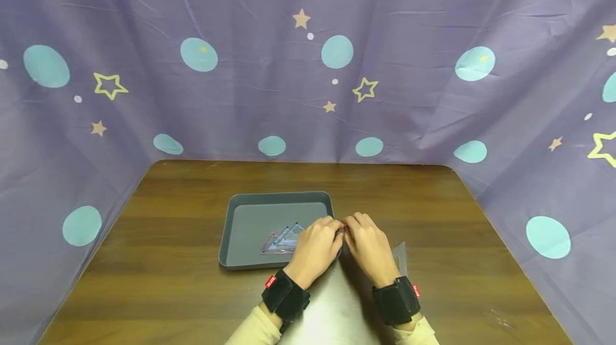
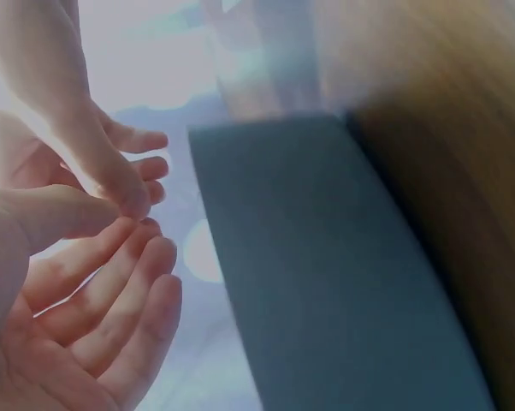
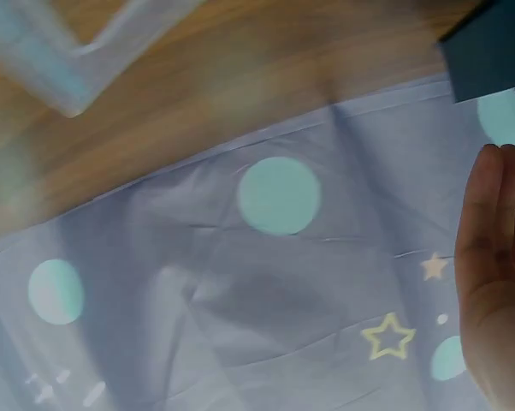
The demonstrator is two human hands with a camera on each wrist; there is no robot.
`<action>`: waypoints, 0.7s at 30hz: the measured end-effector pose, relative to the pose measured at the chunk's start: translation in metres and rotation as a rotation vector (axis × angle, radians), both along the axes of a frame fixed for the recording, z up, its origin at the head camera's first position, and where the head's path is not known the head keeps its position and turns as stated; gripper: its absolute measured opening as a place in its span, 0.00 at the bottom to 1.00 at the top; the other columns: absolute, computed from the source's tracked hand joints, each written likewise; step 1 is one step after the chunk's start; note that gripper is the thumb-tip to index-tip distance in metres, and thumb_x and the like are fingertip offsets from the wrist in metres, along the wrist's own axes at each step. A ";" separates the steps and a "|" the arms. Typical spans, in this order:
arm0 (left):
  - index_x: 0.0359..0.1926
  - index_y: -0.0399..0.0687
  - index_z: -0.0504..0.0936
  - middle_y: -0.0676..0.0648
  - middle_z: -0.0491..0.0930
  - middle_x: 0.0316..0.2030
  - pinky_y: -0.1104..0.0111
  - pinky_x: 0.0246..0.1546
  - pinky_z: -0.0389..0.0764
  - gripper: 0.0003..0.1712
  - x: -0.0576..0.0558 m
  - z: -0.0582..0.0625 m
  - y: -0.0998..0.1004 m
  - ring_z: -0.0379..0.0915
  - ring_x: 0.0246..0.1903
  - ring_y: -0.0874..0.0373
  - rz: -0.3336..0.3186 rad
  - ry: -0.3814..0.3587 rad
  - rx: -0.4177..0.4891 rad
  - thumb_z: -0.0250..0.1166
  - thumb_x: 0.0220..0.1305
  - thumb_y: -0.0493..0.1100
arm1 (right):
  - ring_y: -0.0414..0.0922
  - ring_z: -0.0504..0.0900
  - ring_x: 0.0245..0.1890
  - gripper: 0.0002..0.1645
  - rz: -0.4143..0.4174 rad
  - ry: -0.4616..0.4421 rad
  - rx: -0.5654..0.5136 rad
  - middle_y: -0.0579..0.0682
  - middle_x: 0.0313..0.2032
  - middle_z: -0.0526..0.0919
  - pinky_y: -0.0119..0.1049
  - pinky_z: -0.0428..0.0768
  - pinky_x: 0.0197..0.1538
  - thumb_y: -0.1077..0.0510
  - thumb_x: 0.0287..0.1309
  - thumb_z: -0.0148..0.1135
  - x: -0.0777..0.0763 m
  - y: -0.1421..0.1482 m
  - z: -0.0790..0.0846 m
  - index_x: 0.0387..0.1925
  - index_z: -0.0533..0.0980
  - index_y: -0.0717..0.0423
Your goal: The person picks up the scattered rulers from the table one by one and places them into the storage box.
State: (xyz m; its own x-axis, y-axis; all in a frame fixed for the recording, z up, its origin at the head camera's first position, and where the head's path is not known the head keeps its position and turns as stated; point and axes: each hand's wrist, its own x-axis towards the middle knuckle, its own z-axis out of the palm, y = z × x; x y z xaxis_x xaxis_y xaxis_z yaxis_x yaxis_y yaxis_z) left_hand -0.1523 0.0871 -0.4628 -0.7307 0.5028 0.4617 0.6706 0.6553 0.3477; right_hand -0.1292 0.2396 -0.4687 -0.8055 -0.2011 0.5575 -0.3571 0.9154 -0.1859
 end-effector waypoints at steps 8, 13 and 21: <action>0.43 0.50 0.86 0.55 0.83 0.39 0.73 0.40 0.81 0.09 0.009 0.002 0.027 0.80 0.40 0.62 -0.075 0.042 -0.045 0.69 0.61 0.42 | 0.46 0.81 0.32 0.07 -0.112 -0.029 -0.001 0.52 0.33 0.83 0.33 0.83 0.30 0.67 0.54 0.71 0.015 0.027 -0.001 0.36 0.82 0.63; 0.43 0.50 0.86 0.55 0.83 0.38 0.74 0.38 0.81 0.10 0.014 -0.001 0.034 0.79 0.40 0.62 -0.093 0.050 -0.076 0.71 0.59 0.44 | 0.47 0.83 0.32 0.08 -0.147 -0.046 -0.030 0.52 0.34 0.83 0.35 0.84 0.31 0.68 0.54 0.70 0.020 0.036 -0.006 0.38 0.82 0.63; 0.42 0.50 0.86 0.55 0.82 0.38 0.74 0.37 0.81 0.11 0.020 -0.007 0.047 0.79 0.39 0.62 -0.101 0.081 -0.149 0.73 0.58 0.46 | 0.50 0.83 0.32 0.08 -0.240 -0.086 -0.071 0.54 0.33 0.83 0.39 0.83 0.30 0.66 0.54 0.70 0.026 0.051 -0.015 0.37 0.82 0.63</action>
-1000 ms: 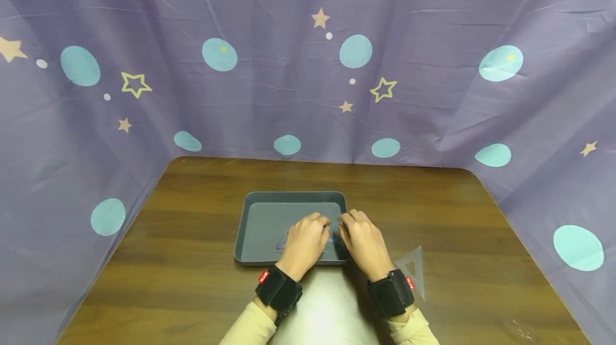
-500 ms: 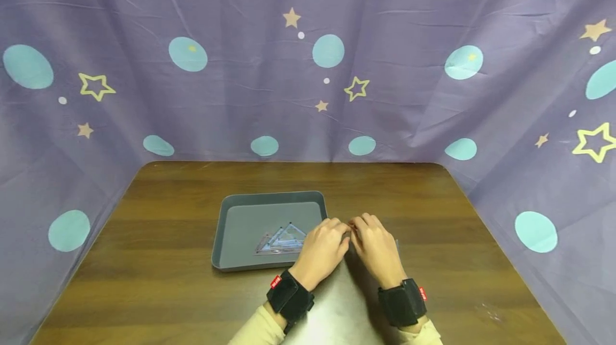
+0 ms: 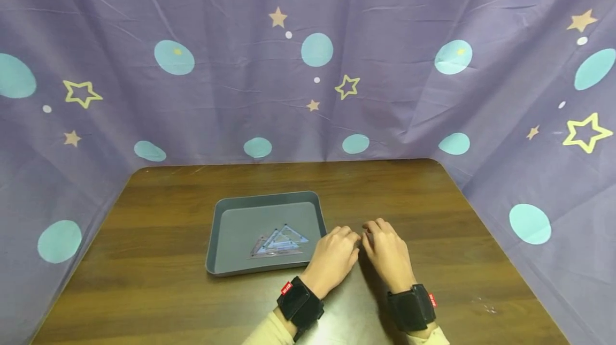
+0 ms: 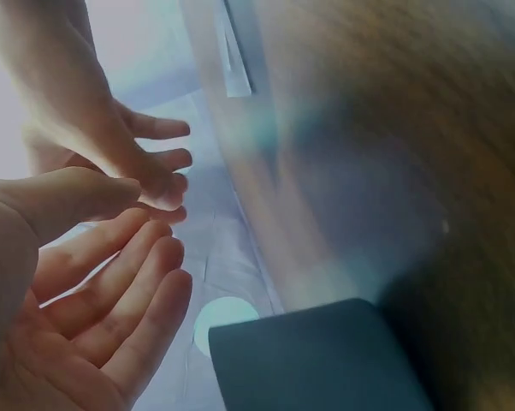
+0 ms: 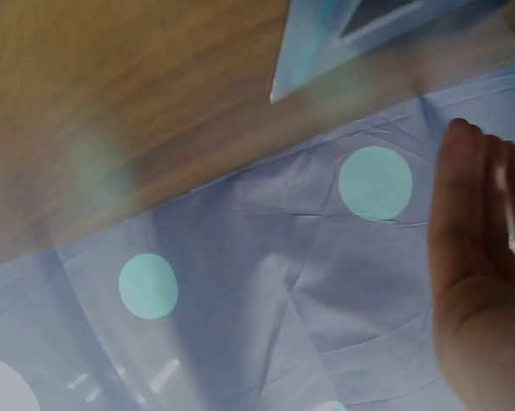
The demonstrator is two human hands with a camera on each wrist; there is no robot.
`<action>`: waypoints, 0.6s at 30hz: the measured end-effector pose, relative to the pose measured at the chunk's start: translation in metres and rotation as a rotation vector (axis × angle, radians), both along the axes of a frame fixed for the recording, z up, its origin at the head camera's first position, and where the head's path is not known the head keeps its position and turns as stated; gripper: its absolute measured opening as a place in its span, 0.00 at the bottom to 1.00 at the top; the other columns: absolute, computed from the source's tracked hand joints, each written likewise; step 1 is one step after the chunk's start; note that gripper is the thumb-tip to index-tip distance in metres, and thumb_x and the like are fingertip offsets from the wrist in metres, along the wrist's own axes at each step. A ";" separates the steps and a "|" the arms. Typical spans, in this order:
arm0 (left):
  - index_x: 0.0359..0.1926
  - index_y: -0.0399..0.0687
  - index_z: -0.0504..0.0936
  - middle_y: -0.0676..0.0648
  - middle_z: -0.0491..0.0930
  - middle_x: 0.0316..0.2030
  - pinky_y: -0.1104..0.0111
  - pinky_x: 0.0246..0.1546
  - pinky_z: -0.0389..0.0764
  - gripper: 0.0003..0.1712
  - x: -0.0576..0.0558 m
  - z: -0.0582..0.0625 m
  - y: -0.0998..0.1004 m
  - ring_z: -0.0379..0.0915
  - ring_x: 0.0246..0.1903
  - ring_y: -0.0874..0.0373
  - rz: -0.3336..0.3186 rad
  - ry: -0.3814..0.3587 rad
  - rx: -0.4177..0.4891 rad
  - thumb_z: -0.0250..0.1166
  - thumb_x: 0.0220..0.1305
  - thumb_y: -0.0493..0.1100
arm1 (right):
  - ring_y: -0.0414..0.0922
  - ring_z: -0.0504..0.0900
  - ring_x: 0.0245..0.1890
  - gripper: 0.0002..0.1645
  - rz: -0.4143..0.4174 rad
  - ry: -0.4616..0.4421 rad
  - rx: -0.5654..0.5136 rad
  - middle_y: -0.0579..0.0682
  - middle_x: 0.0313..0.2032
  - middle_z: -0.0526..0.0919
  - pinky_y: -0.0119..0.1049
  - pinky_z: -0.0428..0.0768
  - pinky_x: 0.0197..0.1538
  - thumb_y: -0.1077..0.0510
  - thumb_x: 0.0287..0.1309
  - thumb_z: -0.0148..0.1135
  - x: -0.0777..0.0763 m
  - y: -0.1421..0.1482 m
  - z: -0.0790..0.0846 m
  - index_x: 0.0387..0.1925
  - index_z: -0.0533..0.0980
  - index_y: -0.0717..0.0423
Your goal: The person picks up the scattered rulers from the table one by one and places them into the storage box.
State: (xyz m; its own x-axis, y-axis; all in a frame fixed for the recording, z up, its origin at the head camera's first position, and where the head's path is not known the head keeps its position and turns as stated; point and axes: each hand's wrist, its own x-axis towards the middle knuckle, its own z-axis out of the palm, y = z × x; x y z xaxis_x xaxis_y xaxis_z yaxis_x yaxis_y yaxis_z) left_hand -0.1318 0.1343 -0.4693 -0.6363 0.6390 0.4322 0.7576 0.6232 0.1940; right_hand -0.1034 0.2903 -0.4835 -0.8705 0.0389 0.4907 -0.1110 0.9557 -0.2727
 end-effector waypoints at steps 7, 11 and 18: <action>0.42 0.51 0.86 0.55 0.81 0.37 0.74 0.34 0.81 0.12 0.003 -0.004 0.010 0.78 0.38 0.62 0.008 -0.025 -0.054 0.72 0.58 0.48 | 0.56 0.83 0.36 0.11 -0.118 -0.110 -0.047 0.60 0.38 0.83 0.46 0.84 0.29 0.63 0.56 0.69 0.004 0.006 -0.006 0.40 0.81 0.65; 0.42 0.51 0.86 0.55 0.81 0.37 0.74 0.34 0.81 0.13 0.003 -0.007 0.015 0.78 0.38 0.62 0.010 -0.054 -0.057 0.73 0.57 0.48 | 0.60 0.81 0.43 0.17 -0.172 -0.161 -0.049 0.63 0.42 0.82 0.53 0.84 0.31 0.60 0.56 0.70 0.003 0.010 -0.009 0.44 0.80 0.67; 0.43 0.50 0.86 0.54 0.80 0.37 0.73 0.34 0.81 0.15 0.003 -0.014 0.022 0.79 0.38 0.61 0.009 -0.073 -0.062 0.75 0.55 0.48 | 0.64 0.76 0.52 0.25 -0.188 -0.261 -0.038 0.67 0.50 0.79 0.59 0.82 0.42 0.55 0.57 0.71 0.002 0.018 -0.015 0.51 0.78 0.69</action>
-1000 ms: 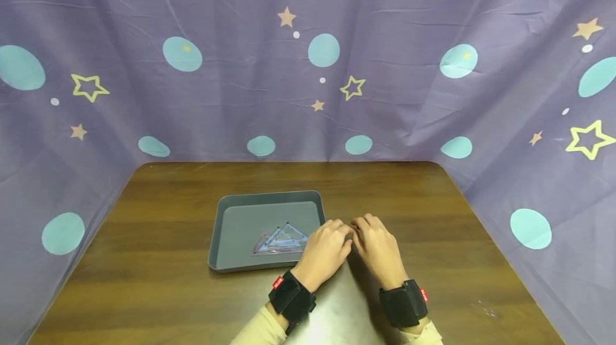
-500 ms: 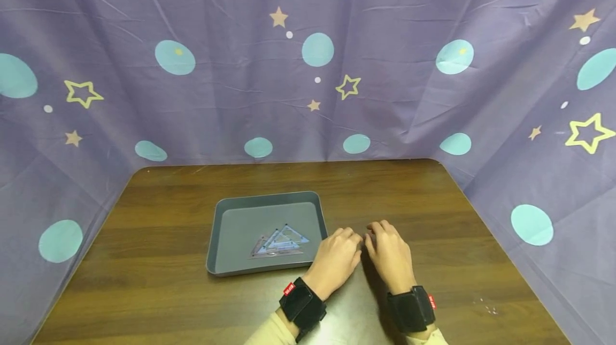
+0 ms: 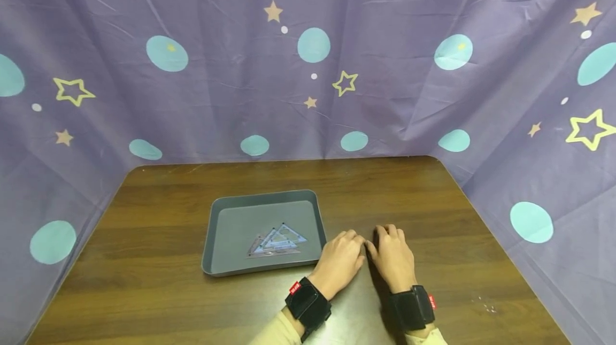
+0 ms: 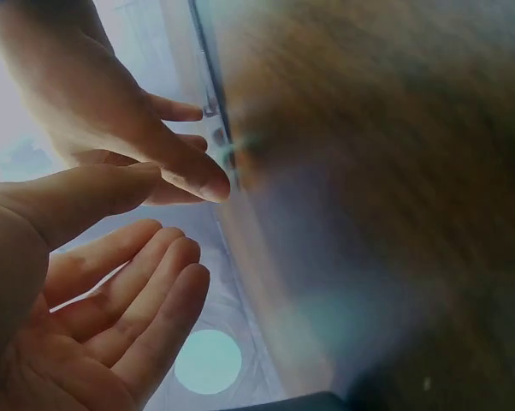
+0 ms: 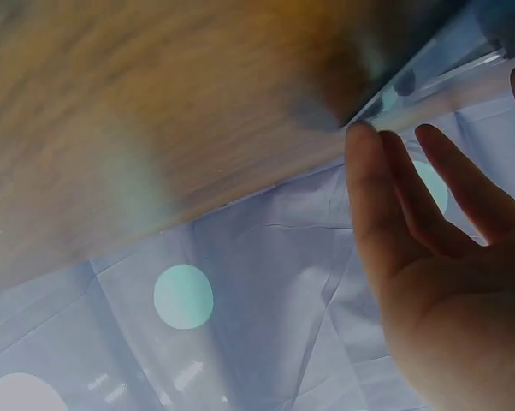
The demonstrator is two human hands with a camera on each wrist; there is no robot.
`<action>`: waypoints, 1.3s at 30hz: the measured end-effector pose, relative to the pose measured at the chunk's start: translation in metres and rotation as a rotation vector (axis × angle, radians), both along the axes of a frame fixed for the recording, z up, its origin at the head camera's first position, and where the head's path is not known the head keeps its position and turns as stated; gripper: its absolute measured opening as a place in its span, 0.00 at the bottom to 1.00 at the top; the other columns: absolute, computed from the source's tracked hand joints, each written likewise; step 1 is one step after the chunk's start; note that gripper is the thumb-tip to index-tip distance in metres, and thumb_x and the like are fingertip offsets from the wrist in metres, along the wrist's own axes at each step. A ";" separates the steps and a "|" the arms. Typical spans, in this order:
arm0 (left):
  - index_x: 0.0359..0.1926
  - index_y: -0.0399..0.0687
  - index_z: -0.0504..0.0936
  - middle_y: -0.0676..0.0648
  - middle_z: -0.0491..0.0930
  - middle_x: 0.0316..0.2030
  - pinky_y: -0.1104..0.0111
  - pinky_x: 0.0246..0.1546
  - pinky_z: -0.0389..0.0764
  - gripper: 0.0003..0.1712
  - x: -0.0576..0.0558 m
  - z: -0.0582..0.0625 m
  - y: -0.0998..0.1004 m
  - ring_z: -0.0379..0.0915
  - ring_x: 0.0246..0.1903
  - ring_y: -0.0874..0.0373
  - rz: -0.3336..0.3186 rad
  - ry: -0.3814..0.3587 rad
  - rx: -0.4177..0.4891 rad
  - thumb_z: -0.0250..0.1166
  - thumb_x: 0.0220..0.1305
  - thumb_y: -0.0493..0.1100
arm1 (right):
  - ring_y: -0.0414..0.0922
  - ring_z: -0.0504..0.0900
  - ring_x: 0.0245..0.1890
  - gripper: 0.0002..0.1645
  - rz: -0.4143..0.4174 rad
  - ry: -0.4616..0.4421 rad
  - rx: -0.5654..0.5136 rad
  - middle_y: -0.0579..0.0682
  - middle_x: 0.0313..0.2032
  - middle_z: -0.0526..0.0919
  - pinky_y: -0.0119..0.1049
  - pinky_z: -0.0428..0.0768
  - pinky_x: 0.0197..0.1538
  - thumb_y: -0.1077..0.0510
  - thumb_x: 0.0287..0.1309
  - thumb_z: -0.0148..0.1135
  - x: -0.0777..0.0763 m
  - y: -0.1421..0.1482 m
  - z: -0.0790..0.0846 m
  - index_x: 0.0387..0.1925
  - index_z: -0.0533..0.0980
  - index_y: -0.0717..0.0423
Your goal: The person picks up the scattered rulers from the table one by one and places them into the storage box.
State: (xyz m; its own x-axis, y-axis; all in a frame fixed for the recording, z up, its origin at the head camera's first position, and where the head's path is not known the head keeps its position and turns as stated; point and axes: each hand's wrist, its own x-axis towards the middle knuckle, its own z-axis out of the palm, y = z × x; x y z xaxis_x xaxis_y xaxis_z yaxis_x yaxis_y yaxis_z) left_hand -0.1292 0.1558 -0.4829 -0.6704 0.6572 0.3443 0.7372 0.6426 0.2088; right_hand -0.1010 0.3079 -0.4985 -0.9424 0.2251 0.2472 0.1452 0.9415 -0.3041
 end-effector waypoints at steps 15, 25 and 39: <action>0.46 0.51 0.85 0.54 0.81 0.40 0.72 0.31 0.80 0.29 0.003 -0.010 0.011 0.78 0.38 0.61 0.020 -0.008 -0.080 0.74 0.50 0.64 | 0.65 0.80 0.44 0.08 0.073 0.012 -0.057 0.68 0.42 0.83 0.55 0.80 0.49 0.71 0.56 0.66 0.003 0.006 0.006 0.39 0.81 0.72; 0.49 0.52 0.85 0.54 0.83 0.46 0.72 0.39 0.81 0.36 0.003 -0.010 0.016 0.77 0.43 0.60 0.005 -0.036 -0.137 0.73 0.45 0.70 | 0.63 0.79 0.39 0.07 0.076 0.021 -0.049 0.65 0.36 0.81 0.53 0.80 0.43 0.72 0.52 0.69 0.004 0.006 0.009 0.35 0.81 0.69; 0.40 0.54 0.87 0.55 0.81 0.37 0.71 0.34 0.79 0.27 0.006 -0.014 0.020 0.75 0.36 0.60 0.004 0.003 -0.183 0.79 0.41 0.63 | 0.57 0.78 0.34 0.06 0.087 0.034 -0.096 0.58 0.31 0.81 0.50 0.78 0.39 0.72 0.52 0.68 0.006 0.008 0.003 0.33 0.81 0.65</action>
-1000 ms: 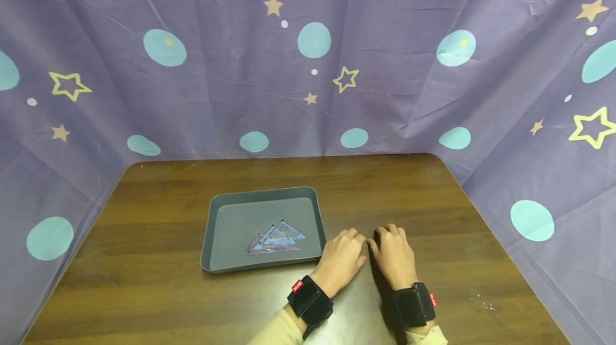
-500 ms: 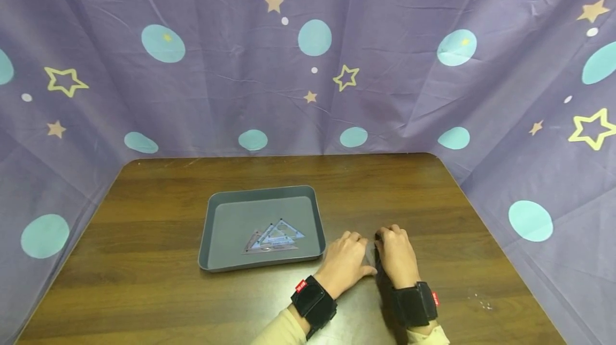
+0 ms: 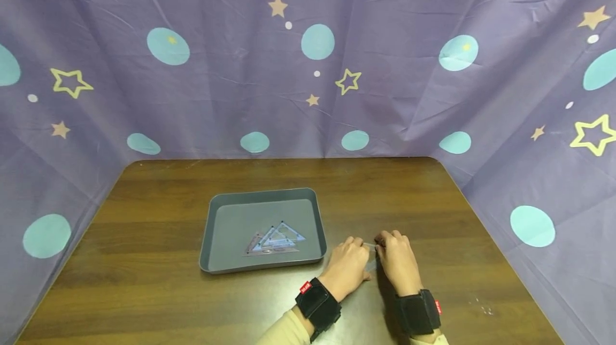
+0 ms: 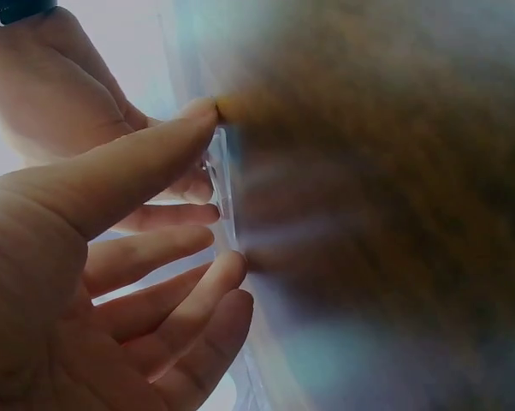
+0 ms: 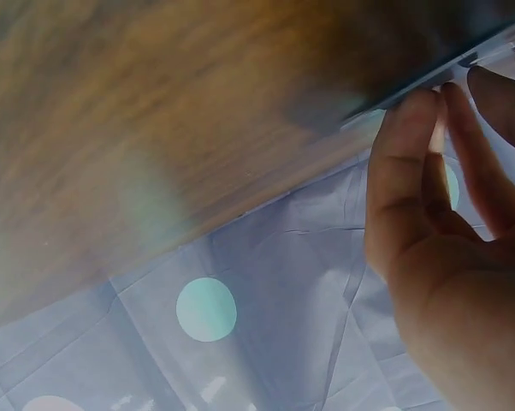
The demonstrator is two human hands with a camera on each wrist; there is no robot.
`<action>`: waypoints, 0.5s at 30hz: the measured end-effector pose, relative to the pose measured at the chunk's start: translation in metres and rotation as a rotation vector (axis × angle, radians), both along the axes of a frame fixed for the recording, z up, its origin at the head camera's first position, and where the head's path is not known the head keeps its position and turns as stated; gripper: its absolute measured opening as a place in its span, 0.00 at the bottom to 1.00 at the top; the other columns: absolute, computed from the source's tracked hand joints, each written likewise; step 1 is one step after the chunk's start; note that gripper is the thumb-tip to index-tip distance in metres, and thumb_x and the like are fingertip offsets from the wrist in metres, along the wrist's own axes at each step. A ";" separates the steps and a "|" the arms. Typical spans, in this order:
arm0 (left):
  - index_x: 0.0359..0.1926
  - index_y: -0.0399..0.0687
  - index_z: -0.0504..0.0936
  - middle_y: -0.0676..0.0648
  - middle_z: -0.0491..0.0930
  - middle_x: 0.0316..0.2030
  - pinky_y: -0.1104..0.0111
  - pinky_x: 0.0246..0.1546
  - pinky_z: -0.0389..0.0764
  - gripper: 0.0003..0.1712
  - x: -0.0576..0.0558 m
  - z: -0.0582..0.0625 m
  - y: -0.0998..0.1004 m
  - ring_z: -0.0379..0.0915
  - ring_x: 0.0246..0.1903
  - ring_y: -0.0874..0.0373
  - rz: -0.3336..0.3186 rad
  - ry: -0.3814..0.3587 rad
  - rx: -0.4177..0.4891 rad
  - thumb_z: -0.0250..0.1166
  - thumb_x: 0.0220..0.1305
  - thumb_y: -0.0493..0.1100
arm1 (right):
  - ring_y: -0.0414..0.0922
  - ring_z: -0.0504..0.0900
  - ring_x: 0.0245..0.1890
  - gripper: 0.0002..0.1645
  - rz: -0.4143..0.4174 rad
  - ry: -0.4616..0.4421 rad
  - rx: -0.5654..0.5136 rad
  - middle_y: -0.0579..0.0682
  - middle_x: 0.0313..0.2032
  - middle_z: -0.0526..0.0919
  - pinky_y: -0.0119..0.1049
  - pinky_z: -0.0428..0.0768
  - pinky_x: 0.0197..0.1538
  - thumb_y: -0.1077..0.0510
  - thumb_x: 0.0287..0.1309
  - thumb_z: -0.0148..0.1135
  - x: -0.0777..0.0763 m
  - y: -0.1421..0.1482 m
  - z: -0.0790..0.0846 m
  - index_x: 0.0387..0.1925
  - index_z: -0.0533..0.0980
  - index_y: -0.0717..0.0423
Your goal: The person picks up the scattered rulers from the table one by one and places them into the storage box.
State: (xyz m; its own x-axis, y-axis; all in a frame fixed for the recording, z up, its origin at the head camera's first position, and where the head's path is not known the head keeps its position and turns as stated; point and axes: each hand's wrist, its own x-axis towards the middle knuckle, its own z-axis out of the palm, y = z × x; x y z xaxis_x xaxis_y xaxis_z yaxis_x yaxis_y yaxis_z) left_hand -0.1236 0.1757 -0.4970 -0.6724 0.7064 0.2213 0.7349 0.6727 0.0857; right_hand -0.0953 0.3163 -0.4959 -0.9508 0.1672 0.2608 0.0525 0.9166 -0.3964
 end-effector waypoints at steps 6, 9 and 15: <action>0.42 0.54 0.86 0.56 0.82 0.39 0.71 0.34 0.80 0.28 -0.003 0.000 0.003 0.75 0.37 0.60 -0.010 -0.012 0.004 0.79 0.41 0.62 | 0.54 0.78 0.34 0.05 0.009 -0.022 -0.003 0.55 0.31 0.81 0.48 0.77 0.40 0.72 0.53 0.68 0.001 0.001 0.001 0.31 0.81 0.63; 0.44 0.53 0.86 0.56 0.81 0.40 0.71 0.35 0.79 0.29 -0.005 -0.001 0.004 0.75 0.38 0.60 -0.015 -0.019 -0.005 0.79 0.43 0.62 | 0.54 0.78 0.34 0.05 0.000 -0.041 -0.012 0.55 0.30 0.81 0.48 0.77 0.41 0.71 0.54 0.68 0.000 0.001 0.001 0.30 0.80 0.61; 0.42 0.51 0.85 0.54 0.78 0.38 0.72 0.35 0.78 0.25 -0.006 0.000 0.003 0.73 0.37 0.60 -0.031 -0.054 -0.010 0.79 0.44 0.57 | 0.55 0.78 0.36 0.04 0.002 -0.057 -0.010 0.54 0.30 0.81 0.49 0.78 0.43 0.69 0.55 0.68 0.000 0.001 0.001 0.29 0.80 0.61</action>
